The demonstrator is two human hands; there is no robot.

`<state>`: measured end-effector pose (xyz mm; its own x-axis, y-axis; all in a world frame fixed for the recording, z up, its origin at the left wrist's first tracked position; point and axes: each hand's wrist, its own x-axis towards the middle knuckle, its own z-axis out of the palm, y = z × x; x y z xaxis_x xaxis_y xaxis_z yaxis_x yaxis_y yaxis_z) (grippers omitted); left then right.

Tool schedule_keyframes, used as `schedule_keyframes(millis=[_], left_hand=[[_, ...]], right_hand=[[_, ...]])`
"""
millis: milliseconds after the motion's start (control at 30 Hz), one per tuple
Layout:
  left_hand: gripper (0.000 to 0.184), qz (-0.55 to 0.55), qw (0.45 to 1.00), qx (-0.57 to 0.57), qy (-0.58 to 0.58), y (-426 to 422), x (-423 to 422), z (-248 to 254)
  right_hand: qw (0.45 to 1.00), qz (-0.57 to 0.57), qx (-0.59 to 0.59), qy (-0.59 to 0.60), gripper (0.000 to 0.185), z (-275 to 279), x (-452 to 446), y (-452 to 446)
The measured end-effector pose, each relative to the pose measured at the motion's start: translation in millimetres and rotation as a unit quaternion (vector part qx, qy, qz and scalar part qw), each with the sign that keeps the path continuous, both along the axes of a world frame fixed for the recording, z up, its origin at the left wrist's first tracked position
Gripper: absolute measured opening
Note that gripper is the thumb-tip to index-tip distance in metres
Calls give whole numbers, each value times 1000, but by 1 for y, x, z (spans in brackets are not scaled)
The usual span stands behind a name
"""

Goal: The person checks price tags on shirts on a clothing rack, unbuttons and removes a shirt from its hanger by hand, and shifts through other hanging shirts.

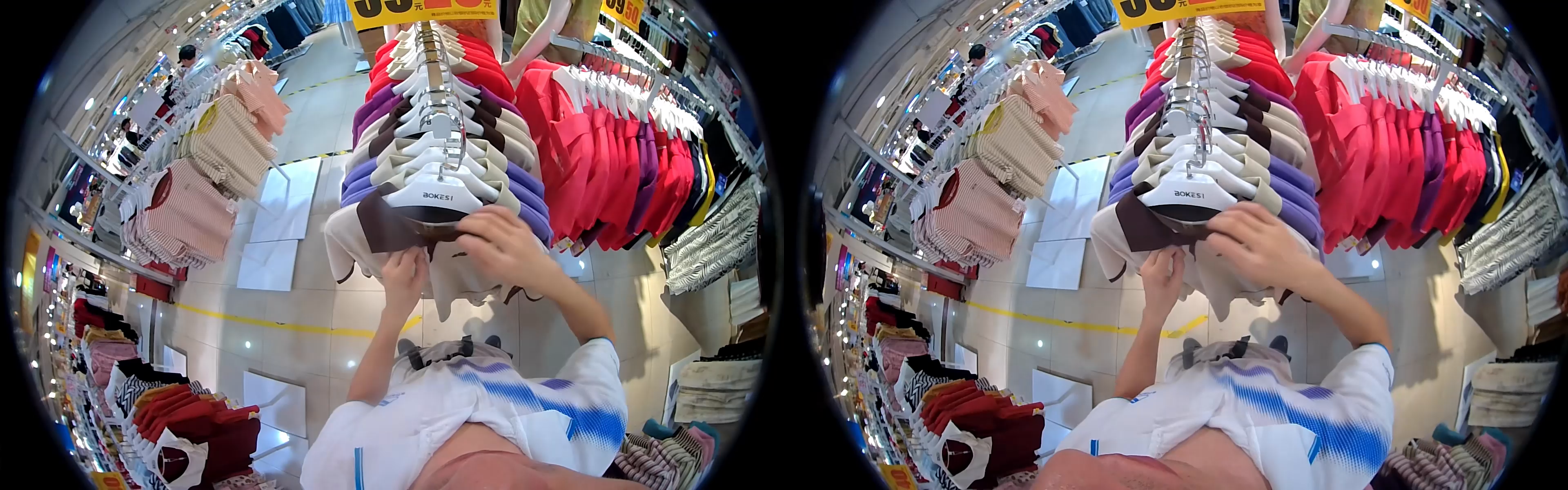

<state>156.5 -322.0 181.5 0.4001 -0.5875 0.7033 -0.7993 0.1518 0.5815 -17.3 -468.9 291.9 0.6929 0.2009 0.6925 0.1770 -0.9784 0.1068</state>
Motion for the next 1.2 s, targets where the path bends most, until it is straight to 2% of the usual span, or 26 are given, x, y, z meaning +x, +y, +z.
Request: schedule_keyframes(millis=[67, 100, 133, 167, 200, 267, 333, 400, 433, 500, 533, 600, 733, 800, 933, 1033, 1200], left_hand=[[13, -35, 999, 13, 15, 8, 4, -2], [12, -69, 996, 57, 26, 16, 5, 3], [10, -102, 989, 101, 37, 25, 7, 8], [9, -83, 989, 107, 53, 36, 11, 13], [9, -65, 989, 115, 68, 46, 19, 17], [8, 33, 997, 63, 27, 62, 45, 13], [12, 116, 991, 62, 24, 71, 66, 36], [20, 129, 989, -22, -76, 61, 82, 59], [20, 124, 989, -18, -79, 52, 85, 71], [29, 158, 961, 12, -227, 38, 88, 90], [29, 157, 960, 15, -231, 32, 91, 92], [35, 49, 969, 136, -203, 21, 97, 95], [37, -6, 953, 214, -214, 5, 100, 94], [35, -12, 936, 302, -182, 3, 103, 98], [34, -1, 949, 232, -214, 6, 87, 116], [34, 30, 940, 252, -226, 14, 76, 134], [35, 55, 948, 220, -224, 37, 46, 164]], right_hand=[[991, -74, 82, -82, 32, 4, -14, -7], [990, -75, 83, -82, 32, 0, -21, -11], [976, -139, 141, -95, 32, -7, -29, -13], [953, -202, 197, -109, 33, -14, -35, -16], [949, -219, 204, -99, 33, -20, -39, -18], [942, -241, 218, -81, 34, -28, -46, -17], [933, -264, 238, -61, 36, -36, -50, -13], [932, -283, 224, -47, 36, -39, -51, -15], [929, -286, 229, -49, 36, -41, -50, -16], [932, -278, 224, -56, 34, -47, -48, -18], [931, -279, 229, -58, 34, -50, -48, -19], [924, -286, 253, -26, 32, -58, -48, -22], [924, -258, 279, -37, 31, -72, -48, -32], [931, -234, 276, -55, 29, -75, -49, -32], [927, -218, 289, -100, 27, -64, -56, -35], [932, -197, 290, -96, 27, -51, -62, -37], [931, -157, 317, -90, 26, -14, -79, -35]])
